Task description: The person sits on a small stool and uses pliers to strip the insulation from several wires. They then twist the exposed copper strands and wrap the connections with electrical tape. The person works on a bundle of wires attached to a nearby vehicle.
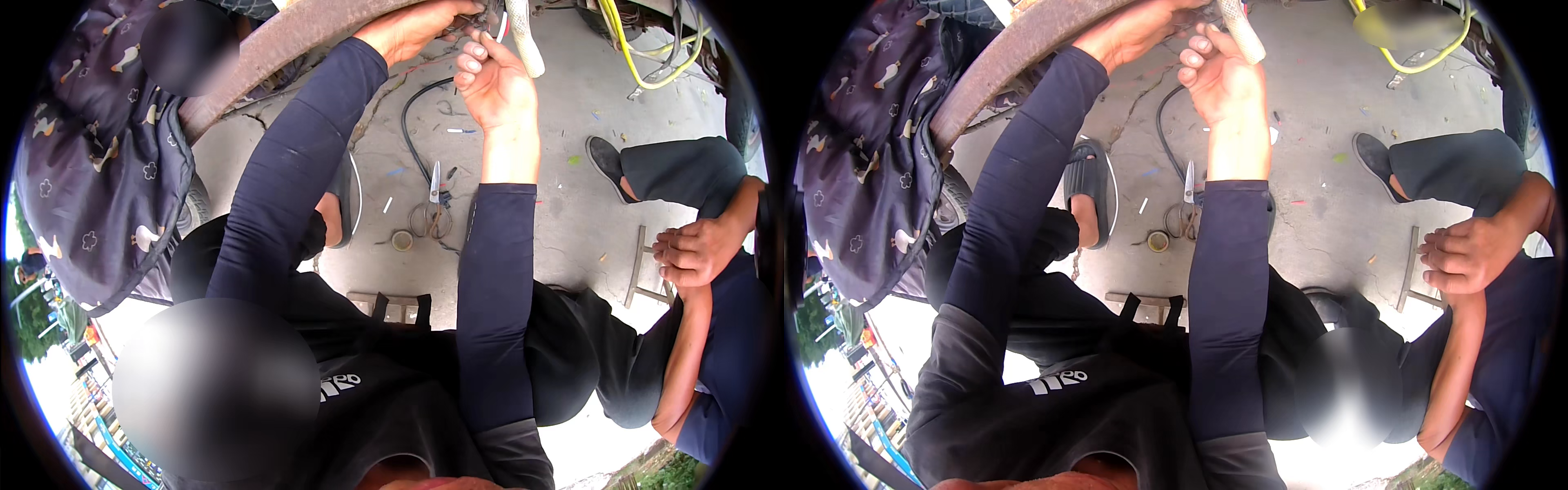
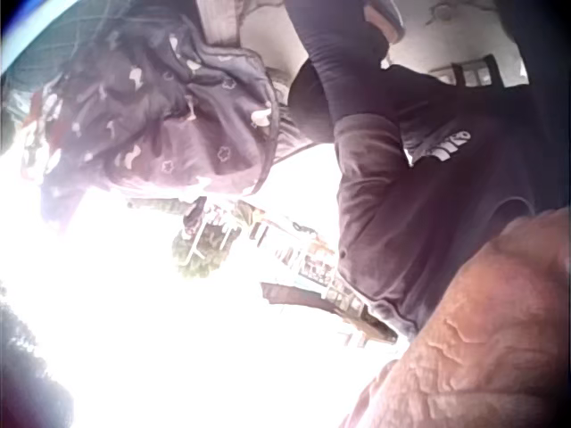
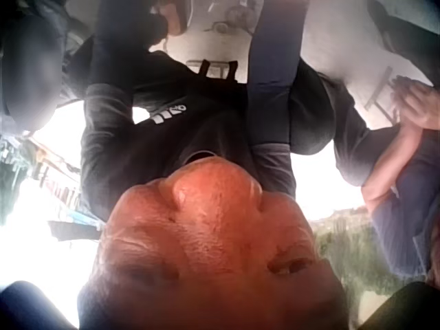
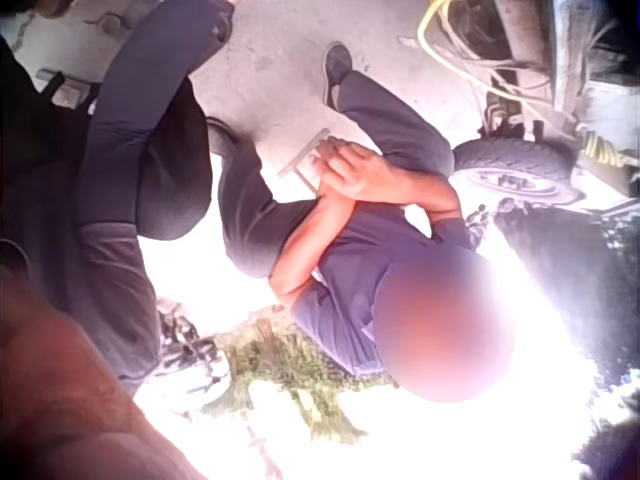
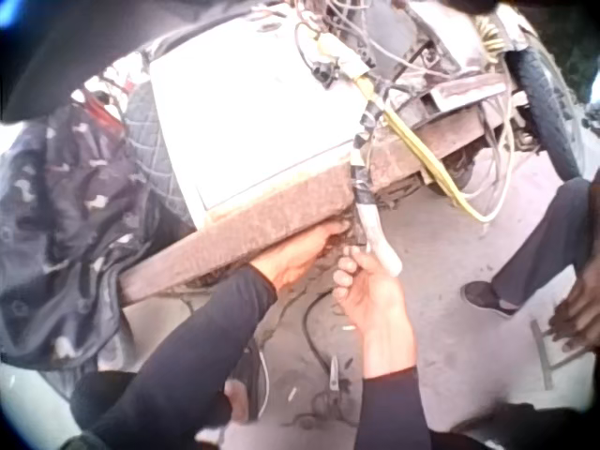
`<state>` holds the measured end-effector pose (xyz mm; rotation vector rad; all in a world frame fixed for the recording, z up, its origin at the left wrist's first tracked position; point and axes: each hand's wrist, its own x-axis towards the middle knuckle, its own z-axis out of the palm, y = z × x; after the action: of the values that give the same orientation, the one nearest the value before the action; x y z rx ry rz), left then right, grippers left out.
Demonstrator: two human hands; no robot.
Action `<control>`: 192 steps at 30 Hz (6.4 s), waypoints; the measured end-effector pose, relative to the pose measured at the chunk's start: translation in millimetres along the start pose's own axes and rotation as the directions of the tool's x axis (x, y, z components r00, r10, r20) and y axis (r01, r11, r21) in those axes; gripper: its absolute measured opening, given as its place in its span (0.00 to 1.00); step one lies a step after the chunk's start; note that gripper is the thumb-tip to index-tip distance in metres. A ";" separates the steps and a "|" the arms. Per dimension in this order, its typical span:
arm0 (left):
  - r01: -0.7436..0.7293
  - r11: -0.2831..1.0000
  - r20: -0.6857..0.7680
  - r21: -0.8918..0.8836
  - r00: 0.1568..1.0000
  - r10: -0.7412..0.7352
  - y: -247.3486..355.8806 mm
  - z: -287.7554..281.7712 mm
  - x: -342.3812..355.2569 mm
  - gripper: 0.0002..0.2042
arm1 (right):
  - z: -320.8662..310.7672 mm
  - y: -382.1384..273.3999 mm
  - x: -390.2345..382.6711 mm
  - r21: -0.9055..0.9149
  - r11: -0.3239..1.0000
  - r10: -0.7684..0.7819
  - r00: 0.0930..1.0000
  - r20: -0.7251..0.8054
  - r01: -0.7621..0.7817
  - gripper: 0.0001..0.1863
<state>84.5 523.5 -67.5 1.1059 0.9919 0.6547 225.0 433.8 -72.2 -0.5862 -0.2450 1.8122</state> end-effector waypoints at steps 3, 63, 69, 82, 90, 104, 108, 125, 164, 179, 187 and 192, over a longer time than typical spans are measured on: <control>-0.012 0.998 0.084 -0.056 0.996 0.016 -16.8 -20.8 9.2 0.13 | -0.7 2.1 3.4 0.214 0.965 0.132 0.987 0.090 -0.149 0.09; -0.232 0.973 0.141 -0.020 0.962 0.232 -67.3 -47.3 37.7 0.05 | -49.7 6.8 22.8 -0.968 0.172 -0.411 0.906 0.098 0.183 0.11; -0.321 0.944 0.176 0.075 0.936 0.305 -63.2 -59.6 44.9 0.10 | -45.0 -6.7 25.9 -0.980 0.101 -0.367 0.922 0.125 0.173 0.12; -0.162 0.964 0.009 0.212 0.987 0.163 -12.8 -21.2 -20.8 0.18 | -173.2 46.0 -69.5 -0.686 0.656 -0.203 0.802 -0.562 -0.315 0.18; -0.277 0.794 -0.230 0.541 0.860 0.456 -46.2 -41.3 -48.9 0.30 | -215.2 143.2 -127.5 -0.893 -0.080 -0.302 0.864 -0.403 -0.444 0.15; 0.233 0.578 -0.196 0.782 0.972 -0.127 -326.3 0.9 -377.5 0.11 | -171.0 278.2 -269.1 -0.756 -0.414 -0.200 0.861 -0.467 -0.506 0.29; 0.215 0.397 -0.032 0.892 0.907 -0.419 -356.2 -5.6 -414.5 0.12 | -171.5 295.6 -270.5 -0.752 -0.471 -0.125 0.878 -0.462 -0.462 0.30; 0.200 0.425 -0.039 0.883 0.932 -0.359 -330.2 7.4 -455.5 0.12 | -160.0 303.8 -296.1 -0.667 -0.598 -0.079 0.861 -0.503 -0.445 0.21; 0.093 0.963 -0.123 -0.252 0.984 -0.127 -97.8 118.9 -535.6 0.09 | 61.2 155.1 -366.8 -0.607 0.662 0.427 0.887 -0.178 -0.440 0.33; -0.120 0.940 -0.200 -0.319 0.978 0.058 -91.3 177.0 -728.3 0.10 | 187.6 187.0 -595.0 -0.978 0.176 0.158 0.984 -0.081 -0.109 0.22; -0.134 0.913 -0.196 -0.384 0.979 0.061 -71.3 165.9 -729.9 0.11 | 230.6 194.3 -613.9 -0.864 -0.486 -0.053 0.983 0.177 0.130 0.11; -0.372 0.676 -0.252 0.636 0.728 0.638 -63.0 141.9 -717.8 0.14 | 221.3 182.4 -585.8 -0.787 -0.597 -0.010 0.980 0.198 0.153 0.11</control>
<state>-103.0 -161.2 120.5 1.8513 1.3274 1.1920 88.1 -147.1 191.1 -1.7170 -2.3058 0.6220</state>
